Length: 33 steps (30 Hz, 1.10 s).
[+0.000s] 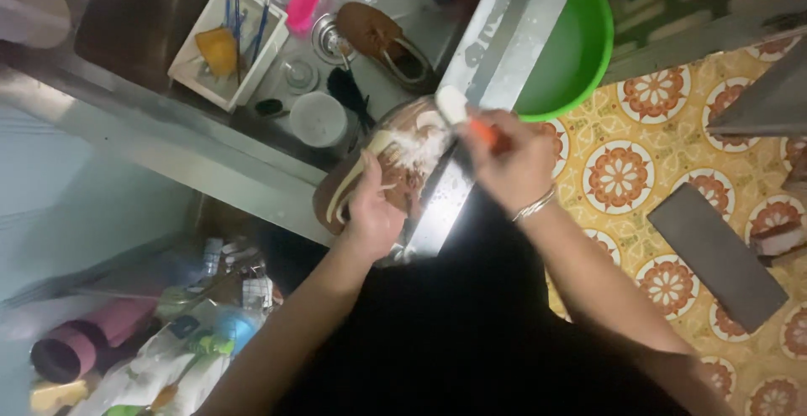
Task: The recorder applies cleaning foam, marks the sole with a pen, and scrubs the brown shoes with a brush in a sink.
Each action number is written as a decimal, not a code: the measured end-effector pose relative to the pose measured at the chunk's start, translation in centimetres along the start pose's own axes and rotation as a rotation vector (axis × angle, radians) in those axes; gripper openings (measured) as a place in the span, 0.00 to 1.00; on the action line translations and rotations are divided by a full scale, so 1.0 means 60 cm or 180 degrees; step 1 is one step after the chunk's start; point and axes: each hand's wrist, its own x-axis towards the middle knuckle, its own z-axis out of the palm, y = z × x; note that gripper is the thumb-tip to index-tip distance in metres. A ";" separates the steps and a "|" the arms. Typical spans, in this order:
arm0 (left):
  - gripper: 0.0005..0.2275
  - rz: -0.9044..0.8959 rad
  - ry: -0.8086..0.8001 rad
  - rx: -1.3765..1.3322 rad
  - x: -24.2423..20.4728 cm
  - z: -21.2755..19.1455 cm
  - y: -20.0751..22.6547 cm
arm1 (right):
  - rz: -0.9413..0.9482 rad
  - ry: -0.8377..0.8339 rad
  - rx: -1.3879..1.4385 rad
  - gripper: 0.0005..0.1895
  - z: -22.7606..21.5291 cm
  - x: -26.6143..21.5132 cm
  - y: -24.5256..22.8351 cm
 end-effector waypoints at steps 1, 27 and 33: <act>0.28 0.0005 -0.0008 -0.0004 -0.001 0.001 0.003 | -0.0008 0.0002 -0.0006 0.11 0.000 -0.009 -0.021; 0.22 0.0302 -0.0028 -0.0272 0.006 0.008 0.024 | -0.0179 -0.0149 -0.0045 0.16 0.015 -0.032 0.032; 0.22 0.0025 0.0198 -0.0412 0.013 0.019 0.032 | -0.0065 -0.0175 0.0102 0.12 0.025 -0.055 0.003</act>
